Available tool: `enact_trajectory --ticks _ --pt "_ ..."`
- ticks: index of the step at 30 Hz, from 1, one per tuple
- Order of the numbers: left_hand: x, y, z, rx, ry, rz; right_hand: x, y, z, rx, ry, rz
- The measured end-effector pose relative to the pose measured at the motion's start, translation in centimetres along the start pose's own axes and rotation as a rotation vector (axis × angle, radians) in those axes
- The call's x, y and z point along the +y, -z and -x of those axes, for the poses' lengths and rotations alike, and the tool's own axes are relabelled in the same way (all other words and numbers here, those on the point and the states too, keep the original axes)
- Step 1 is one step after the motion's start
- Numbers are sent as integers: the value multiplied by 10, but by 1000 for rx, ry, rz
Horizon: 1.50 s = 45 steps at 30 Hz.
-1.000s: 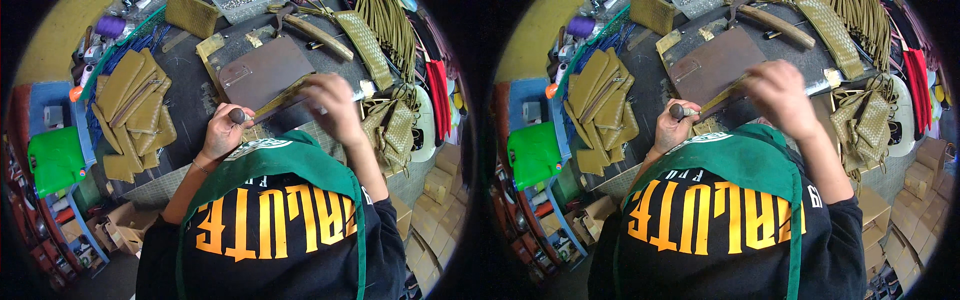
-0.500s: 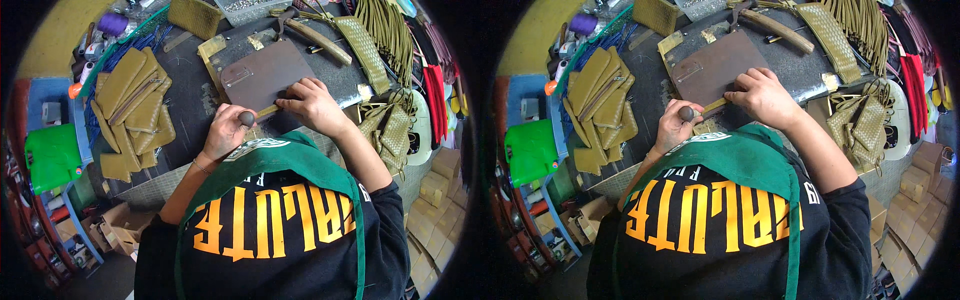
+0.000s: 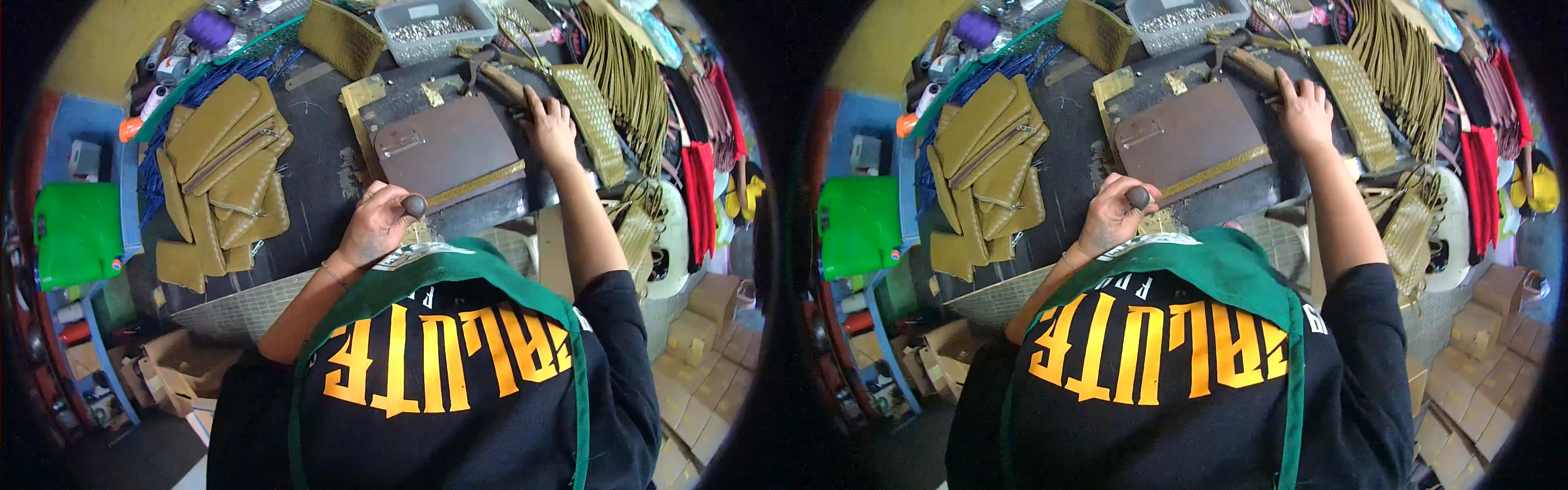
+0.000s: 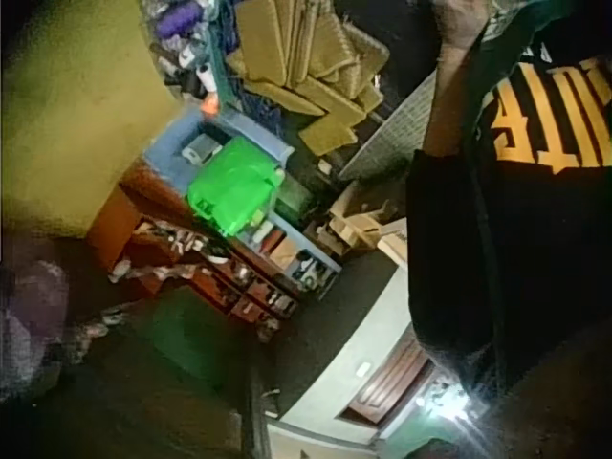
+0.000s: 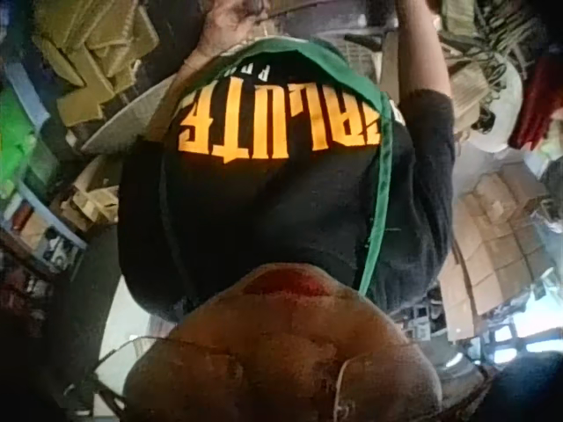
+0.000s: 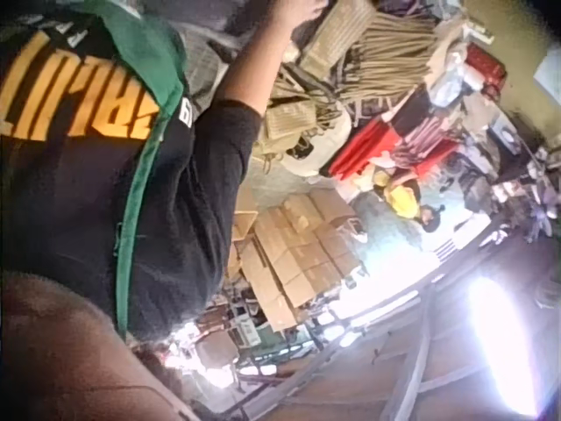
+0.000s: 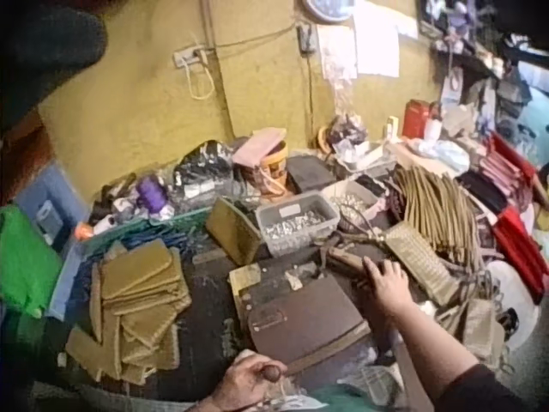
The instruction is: The person attaches metal hardware and leather straps to a leather bag component using a hammer and a punch tool, repeating the process on multiple straps and then placing the finished component aside.
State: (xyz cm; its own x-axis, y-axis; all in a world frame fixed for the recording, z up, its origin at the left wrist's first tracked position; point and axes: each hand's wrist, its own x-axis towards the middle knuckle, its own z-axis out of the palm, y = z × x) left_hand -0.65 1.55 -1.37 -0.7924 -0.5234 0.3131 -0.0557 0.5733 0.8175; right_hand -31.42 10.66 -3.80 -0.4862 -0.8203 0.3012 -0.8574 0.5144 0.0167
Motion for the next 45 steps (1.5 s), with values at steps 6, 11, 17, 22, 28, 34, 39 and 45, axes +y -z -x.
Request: enact_trajectory --ticks 6,11,17,22,28,34,39,45 --pt "-9 -2 7 -170 50 183 12 9 -28 -133 58 -48" --pt "-6 0 8 -149 88 165 -9 91 -18 -169 -108 -646" --pt "-13 -7 8 26 23 127 -49 183 26 -208 217 -1205" --pt "-8 -1 -2 7 -251 -173 -66 199 51 -554 402 -579" --pt "1 2 3 -5 -113 -128 -74 207 39 20 334 -1110" --pt "0 0 -5 -52 -140 -208 -70 177 59 -360 529 -578" --pt "-5 0 4 -18 -91 -78 -60 203 41 -25 467 -878" --pt "-3 0 -2 -4 -4 -118 -72 176 54 -406 590 -507"
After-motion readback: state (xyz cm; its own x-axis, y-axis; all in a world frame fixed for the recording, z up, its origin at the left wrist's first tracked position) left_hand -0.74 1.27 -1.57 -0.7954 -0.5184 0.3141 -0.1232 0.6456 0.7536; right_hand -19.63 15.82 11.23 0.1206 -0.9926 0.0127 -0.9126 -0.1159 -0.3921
